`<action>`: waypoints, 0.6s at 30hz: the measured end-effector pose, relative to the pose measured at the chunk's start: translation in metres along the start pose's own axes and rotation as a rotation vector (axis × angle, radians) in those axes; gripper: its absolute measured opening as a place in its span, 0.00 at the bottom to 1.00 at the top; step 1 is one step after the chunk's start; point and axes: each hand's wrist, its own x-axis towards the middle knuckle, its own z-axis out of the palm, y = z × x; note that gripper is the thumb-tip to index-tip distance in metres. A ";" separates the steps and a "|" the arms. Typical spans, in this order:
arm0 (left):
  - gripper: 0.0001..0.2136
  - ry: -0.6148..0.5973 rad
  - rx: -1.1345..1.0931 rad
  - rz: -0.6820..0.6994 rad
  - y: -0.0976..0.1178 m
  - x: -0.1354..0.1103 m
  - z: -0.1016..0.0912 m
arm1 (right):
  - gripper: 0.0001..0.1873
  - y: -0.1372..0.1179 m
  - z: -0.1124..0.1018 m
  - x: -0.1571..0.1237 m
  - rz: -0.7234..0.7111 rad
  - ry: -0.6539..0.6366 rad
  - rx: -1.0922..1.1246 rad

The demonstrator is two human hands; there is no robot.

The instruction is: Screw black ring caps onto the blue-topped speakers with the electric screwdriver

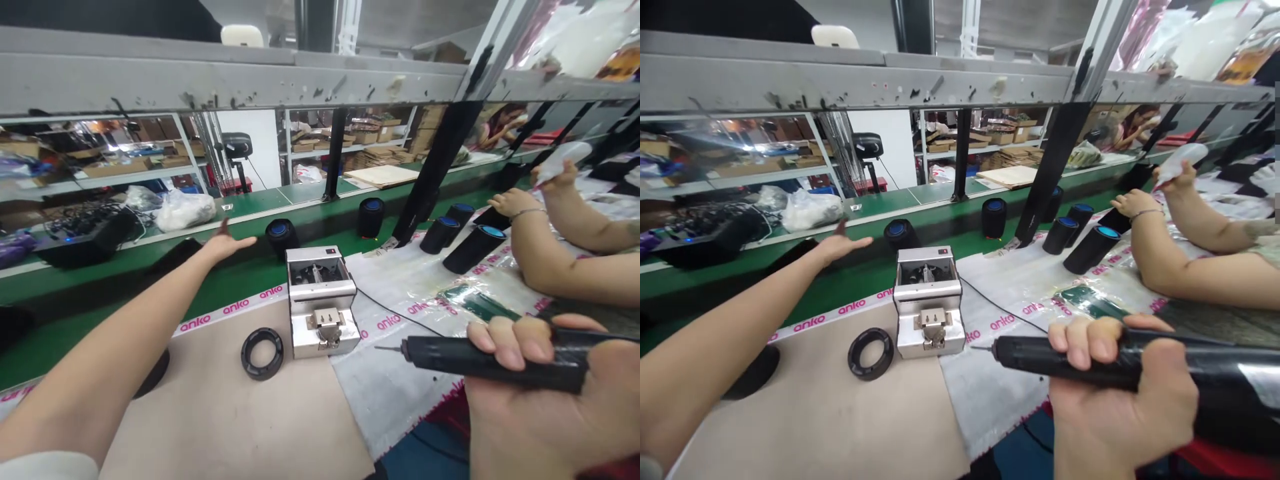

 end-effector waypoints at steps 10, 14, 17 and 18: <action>0.22 0.087 -0.427 -0.082 0.050 -0.027 0.102 | 0.11 -0.001 -0.004 -0.022 0.132 0.061 -0.010; 0.38 0.256 -0.426 -0.032 0.059 -0.051 0.050 | 0.28 0.000 -0.006 -0.027 0.141 -0.063 -0.006; 0.45 0.341 -0.374 0.092 0.062 -0.096 -0.008 | 0.26 0.005 0.001 -0.033 0.177 -0.260 0.004; 0.46 0.361 -0.332 0.175 0.061 -0.118 -0.027 | 0.22 0.008 0.004 -0.036 0.185 -0.372 0.008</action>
